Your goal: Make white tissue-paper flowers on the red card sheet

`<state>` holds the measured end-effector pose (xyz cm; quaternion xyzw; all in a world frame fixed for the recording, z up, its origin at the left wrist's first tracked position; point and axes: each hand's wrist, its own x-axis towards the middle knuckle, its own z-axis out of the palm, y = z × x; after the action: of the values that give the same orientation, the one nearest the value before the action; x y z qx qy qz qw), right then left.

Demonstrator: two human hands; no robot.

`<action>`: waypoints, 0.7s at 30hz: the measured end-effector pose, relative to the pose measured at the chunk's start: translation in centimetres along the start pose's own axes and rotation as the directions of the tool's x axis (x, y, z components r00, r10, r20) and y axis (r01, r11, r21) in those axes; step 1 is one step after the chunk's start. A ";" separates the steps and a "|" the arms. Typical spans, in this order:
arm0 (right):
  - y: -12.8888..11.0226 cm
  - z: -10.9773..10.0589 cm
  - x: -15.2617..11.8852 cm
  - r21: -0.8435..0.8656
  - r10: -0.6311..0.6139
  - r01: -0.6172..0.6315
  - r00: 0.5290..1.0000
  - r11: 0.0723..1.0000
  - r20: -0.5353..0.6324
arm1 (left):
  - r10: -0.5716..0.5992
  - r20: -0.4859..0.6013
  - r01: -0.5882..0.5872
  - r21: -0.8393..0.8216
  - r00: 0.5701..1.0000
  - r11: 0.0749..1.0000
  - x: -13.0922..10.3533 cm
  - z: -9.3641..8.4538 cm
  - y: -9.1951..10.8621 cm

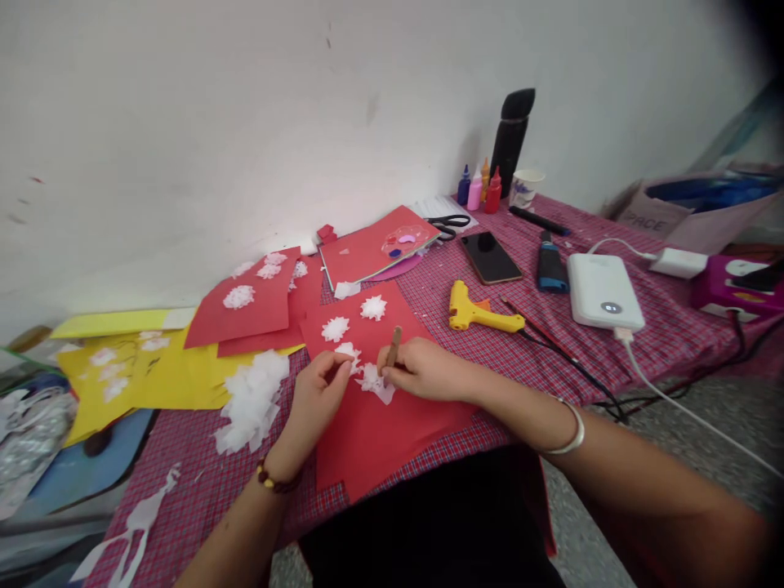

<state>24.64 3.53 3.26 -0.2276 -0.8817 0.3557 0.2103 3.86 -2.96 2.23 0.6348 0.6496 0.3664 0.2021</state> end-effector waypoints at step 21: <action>1.9 3.5 -2.1 -0.255 -0.202 0.181 0.977 0.950 -0.061 | 0.070 0.057 -0.074 0.074 0.996 0.994 -0.6 1.5 -1.1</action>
<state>24.93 1.78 -0.84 -0.1806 -0.9272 0.2105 0.2516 4.28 -3.13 0.26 0.6748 0.6339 0.3313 0.1819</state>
